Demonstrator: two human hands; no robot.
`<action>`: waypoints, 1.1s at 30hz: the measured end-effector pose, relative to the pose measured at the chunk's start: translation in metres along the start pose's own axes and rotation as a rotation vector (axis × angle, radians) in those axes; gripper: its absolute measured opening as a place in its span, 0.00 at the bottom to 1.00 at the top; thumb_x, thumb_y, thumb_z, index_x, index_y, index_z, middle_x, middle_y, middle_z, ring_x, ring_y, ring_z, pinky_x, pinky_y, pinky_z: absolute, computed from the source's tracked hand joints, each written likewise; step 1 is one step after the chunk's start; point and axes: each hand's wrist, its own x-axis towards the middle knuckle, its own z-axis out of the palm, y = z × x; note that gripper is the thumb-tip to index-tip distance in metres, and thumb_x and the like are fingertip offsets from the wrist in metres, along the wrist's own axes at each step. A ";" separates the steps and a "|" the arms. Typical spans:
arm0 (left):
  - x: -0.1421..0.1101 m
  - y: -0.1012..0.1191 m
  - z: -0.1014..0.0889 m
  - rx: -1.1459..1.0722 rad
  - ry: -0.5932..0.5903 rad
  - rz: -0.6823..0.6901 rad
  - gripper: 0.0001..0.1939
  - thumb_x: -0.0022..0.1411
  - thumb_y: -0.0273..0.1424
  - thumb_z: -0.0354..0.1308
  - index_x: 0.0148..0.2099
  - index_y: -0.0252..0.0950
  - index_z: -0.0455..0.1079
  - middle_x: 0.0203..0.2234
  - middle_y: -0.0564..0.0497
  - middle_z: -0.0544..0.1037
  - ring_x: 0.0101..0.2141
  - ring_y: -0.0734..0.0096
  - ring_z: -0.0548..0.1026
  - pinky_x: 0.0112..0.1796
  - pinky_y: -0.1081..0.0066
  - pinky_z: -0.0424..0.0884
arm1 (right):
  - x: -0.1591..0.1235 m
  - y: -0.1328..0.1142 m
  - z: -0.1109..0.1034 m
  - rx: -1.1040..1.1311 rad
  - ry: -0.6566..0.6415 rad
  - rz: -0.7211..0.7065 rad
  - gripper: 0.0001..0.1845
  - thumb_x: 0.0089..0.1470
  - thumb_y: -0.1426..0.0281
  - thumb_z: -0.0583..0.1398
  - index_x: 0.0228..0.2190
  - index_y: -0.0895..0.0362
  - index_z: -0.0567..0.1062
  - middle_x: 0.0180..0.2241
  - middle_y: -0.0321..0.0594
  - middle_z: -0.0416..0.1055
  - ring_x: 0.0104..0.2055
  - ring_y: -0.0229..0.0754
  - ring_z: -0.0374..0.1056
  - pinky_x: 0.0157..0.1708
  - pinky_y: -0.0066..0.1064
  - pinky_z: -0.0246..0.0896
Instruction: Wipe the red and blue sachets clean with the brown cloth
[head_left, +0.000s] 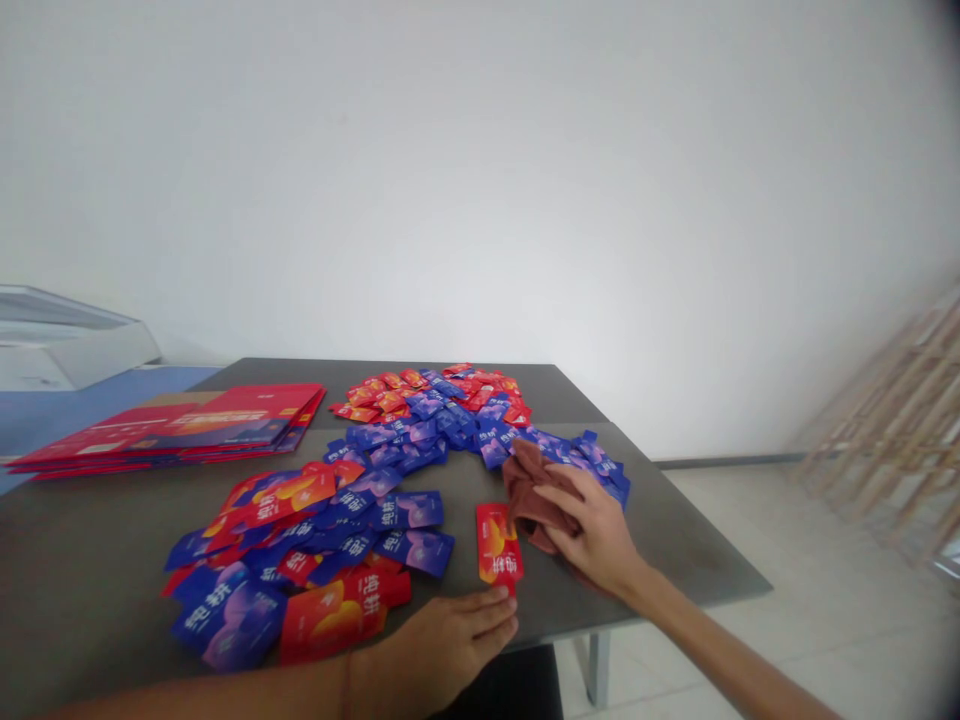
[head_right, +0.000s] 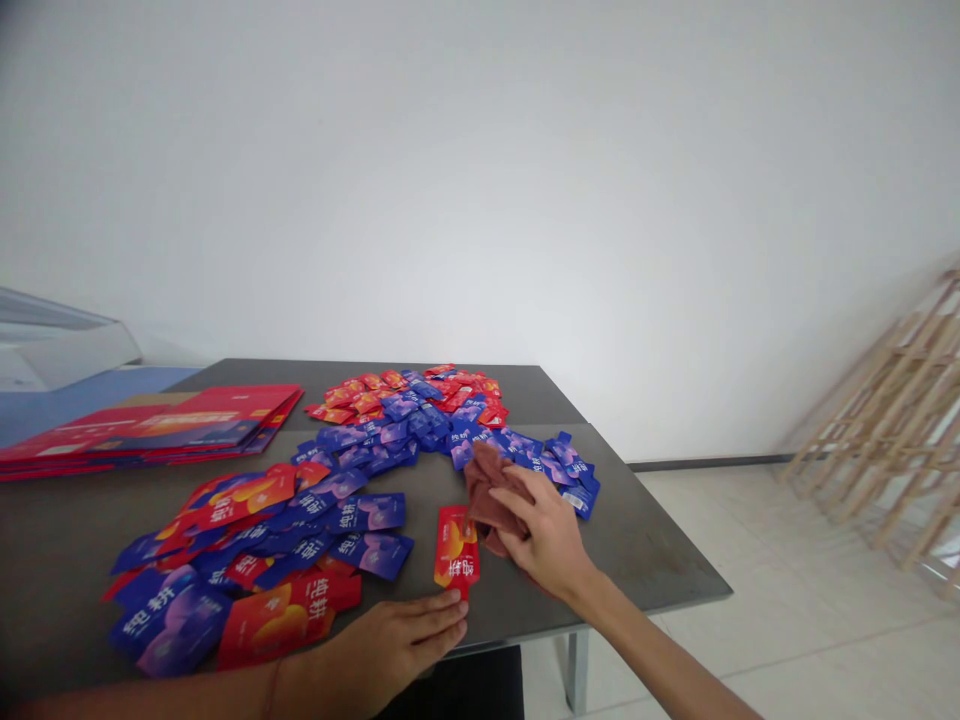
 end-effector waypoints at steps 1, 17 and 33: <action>0.000 0.000 0.001 -0.001 0.004 0.007 0.25 0.75 0.26 0.51 0.71 0.28 0.63 0.67 0.38 0.71 0.67 0.59 0.68 0.65 0.65 0.67 | 0.005 -0.010 -0.001 -0.006 -0.118 -0.067 0.20 0.60 0.71 0.61 0.53 0.49 0.80 0.63 0.46 0.69 0.63 0.53 0.65 0.60 0.46 0.66; 0.000 0.000 0.009 -0.025 0.054 0.016 0.24 0.75 0.26 0.50 0.69 0.26 0.65 0.66 0.36 0.71 0.66 0.58 0.70 0.64 0.62 0.69 | 0.050 -0.040 0.021 -0.207 -0.644 -0.189 0.14 0.63 0.64 0.63 0.49 0.51 0.81 0.55 0.45 0.70 0.52 0.51 0.63 0.50 0.41 0.63; 0.000 0.003 0.013 -0.006 0.055 -0.016 0.25 0.73 0.25 0.51 0.69 0.28 0.65 0.66 0.37 0.72 0.66 0.57 0.70 0.64 0.60 0.70 | 0.039 -0.030 0.006 -0.171 -0.469 -0.211 0.18 0.61 0.67 0.63 0.53 0.51 0.79 0.64 0.47 0.67 0.60 0.54 0.62 0.58 0.44 0.62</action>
